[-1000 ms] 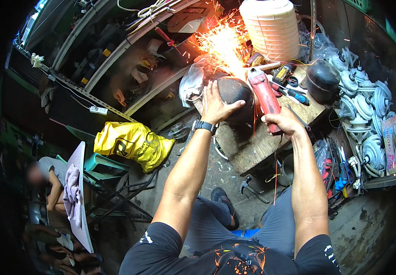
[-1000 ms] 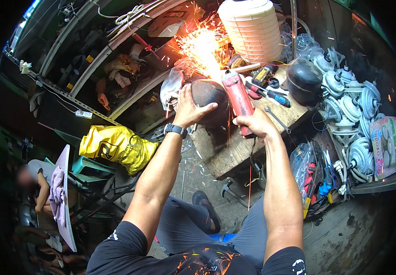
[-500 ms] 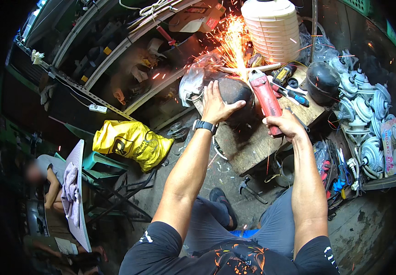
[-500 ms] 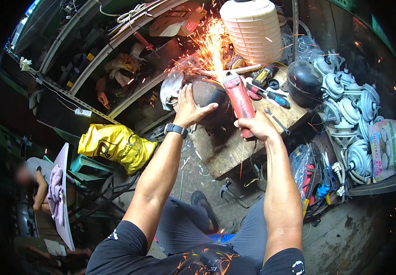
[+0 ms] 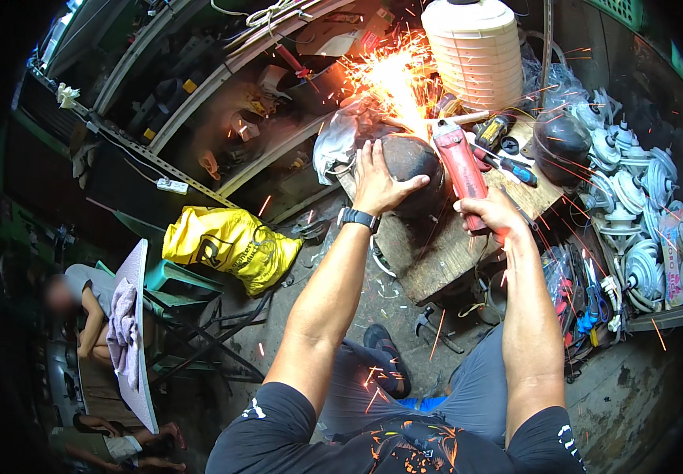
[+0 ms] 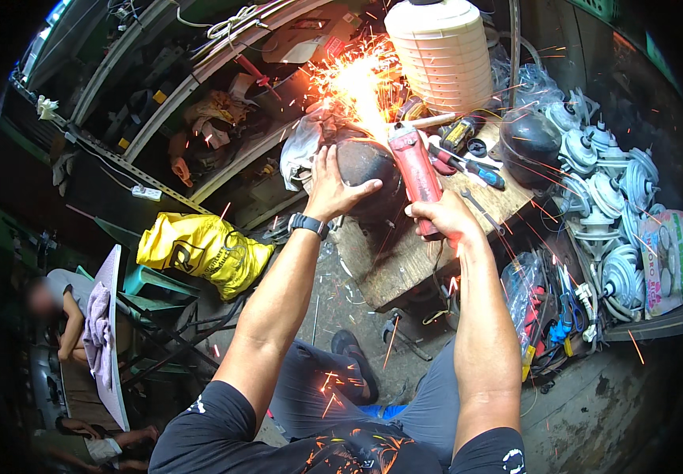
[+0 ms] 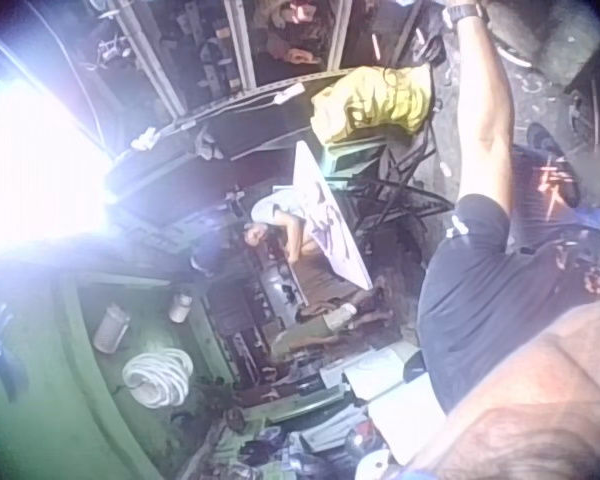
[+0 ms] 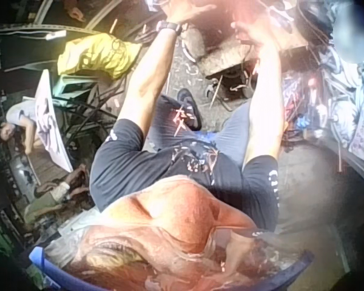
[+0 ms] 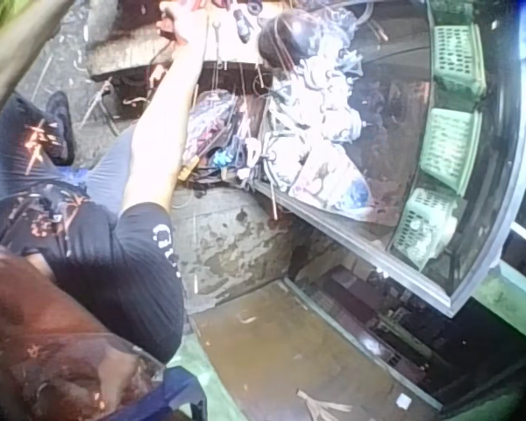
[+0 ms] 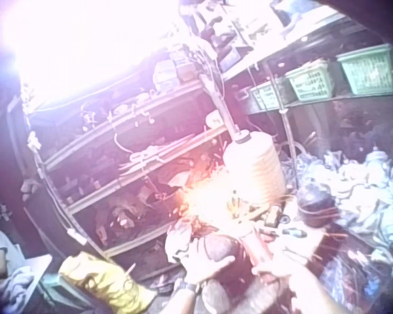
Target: The person uses an angle grinder to cut the top off a black metal compressor housing on a wooden workbench, creating sparks. They then use a hammer and a rod to pry or tap at the internal components of the housing.
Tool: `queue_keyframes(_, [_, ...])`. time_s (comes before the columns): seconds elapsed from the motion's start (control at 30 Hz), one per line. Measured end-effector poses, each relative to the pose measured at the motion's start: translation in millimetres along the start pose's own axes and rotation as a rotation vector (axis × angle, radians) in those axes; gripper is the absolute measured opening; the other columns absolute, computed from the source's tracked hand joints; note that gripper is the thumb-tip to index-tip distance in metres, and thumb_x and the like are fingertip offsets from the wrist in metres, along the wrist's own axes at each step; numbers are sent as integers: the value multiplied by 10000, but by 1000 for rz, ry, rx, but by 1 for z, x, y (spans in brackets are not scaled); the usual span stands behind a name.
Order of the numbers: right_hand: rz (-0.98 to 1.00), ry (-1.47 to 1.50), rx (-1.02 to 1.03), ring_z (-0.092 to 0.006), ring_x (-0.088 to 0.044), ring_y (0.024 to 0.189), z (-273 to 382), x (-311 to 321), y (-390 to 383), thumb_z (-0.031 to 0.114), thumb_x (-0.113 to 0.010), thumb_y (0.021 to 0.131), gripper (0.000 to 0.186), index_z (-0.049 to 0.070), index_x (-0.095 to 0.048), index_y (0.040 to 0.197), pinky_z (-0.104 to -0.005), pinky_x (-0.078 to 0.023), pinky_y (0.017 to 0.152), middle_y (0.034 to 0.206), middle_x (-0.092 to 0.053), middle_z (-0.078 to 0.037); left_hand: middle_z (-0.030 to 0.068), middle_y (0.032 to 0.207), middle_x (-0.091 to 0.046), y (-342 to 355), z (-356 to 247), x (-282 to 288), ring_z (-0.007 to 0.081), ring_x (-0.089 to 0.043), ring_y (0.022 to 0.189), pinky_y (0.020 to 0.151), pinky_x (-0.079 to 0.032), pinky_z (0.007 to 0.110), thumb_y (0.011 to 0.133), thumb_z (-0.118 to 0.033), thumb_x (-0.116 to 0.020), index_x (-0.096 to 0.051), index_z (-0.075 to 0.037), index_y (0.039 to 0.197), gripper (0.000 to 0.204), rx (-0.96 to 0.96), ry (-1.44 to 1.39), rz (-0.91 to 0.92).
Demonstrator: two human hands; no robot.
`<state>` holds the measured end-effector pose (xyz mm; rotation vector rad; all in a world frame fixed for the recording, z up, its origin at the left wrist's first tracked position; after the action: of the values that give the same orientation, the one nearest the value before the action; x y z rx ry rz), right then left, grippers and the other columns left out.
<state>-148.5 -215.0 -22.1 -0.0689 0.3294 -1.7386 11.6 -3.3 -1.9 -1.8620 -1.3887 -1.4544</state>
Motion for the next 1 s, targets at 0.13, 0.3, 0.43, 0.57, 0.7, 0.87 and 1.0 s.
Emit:
queue_keyframes(0.13, [51, 44, 36, -149, -625, 566, -1, 1, 0, 129, -784, 825, 292, 48, -592, 1030, -305, -539, 534, 741, -618, -33, 305, 1663, -172, 0, 1, -1, 474, -134, 1551, 1267, -177, 523, 637, -806, -785, -196, 45, 1601, 1414, -15, 1, -10])
queue_keyframes(0.3, [65, 24, 25, -149, -631, 581, -2, 5, -2, 122, -785, 823, 300, 47, -588, 1037, -308, -544, 541, 756, -619, -37, 305, 1662, -175, 1, 2, -1, 474, -137, 1551, 1267, -172, 523, 643, -807, -779, -192, 45, 1601, 1410, -12, 8, -8])
queue_keyframes(0.43, [59, 35, 16, -152, -630, 578, -4, 6, 0, 119, -792, 802, 321, 41, -601, 1048, -306, -545, 537, 769, -622, -40, 313, 1648, -197, 0, 1, -1, 471, -157, 1544, 1264, -184, 524, 643, -795, -787, -205, 50, 1593, 1397, -14, 3, -14])
queue_keyframes(0.57, [48, 53, 14, -149, -632, 584, -4, 5, 5, 113, -804, 768, 353, 34, -625, 1062, -302, -546, 528, 789, -633, -40, 325, 1624, -235, -1, -1, 0, 464, -198, 1532, 1255, -220, 528, 645, -768, -808, -237, 52, 1577, 1367, -27, 12, -35])
queue_keyframes(0.7, [38, 55, -38, -137, -631, 611, -3, 1, 9, 105, -807, 760, 379, 35, -624, 1084, -302, -548, 530, 811, -636, -42, 322, 1623, -236, -1, -1, 1, 465, -200, 1531, 1254, -218, 534, 647, -773, -803, -235, 41, 1582, 1364, -27, 8, -32])
queue_keyframes(0.87, [21, 4, 43, -149, -626, 581, 0, 0, 5, 128, -792, 815, 317, 45, -606, 1057, -302, -541, 535, 783, -630, -38, 315, 1626, -236, -1, -2, 1, 461, -194, 1534, 1255, -204, 537, 653, -784, -791, -232, 39, 1583, 1362, -18, 31, -36])
queue_keyframes(1.0, [31, -14, -19, -146, -634, 588, 1, 4, 0, 136, -792, 816, 322, 43, -605, 1062, -302, -545, 537, 792, -631, -37, 309, 1637, -224, 0, -3, 2, 458, -188, 1539, 1257, -194, 532, 656, -799, -777, -217, 31, 1594, 1372, -13, 32, -18])
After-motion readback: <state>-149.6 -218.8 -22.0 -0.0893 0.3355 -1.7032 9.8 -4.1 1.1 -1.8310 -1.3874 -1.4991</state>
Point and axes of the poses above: each hand's wrist, its own y-axis towards the middle knuckle, its own x-axis out of the back of the hand, z = x × y, the point moved 1 cm from there along y, towards the middle knuckle
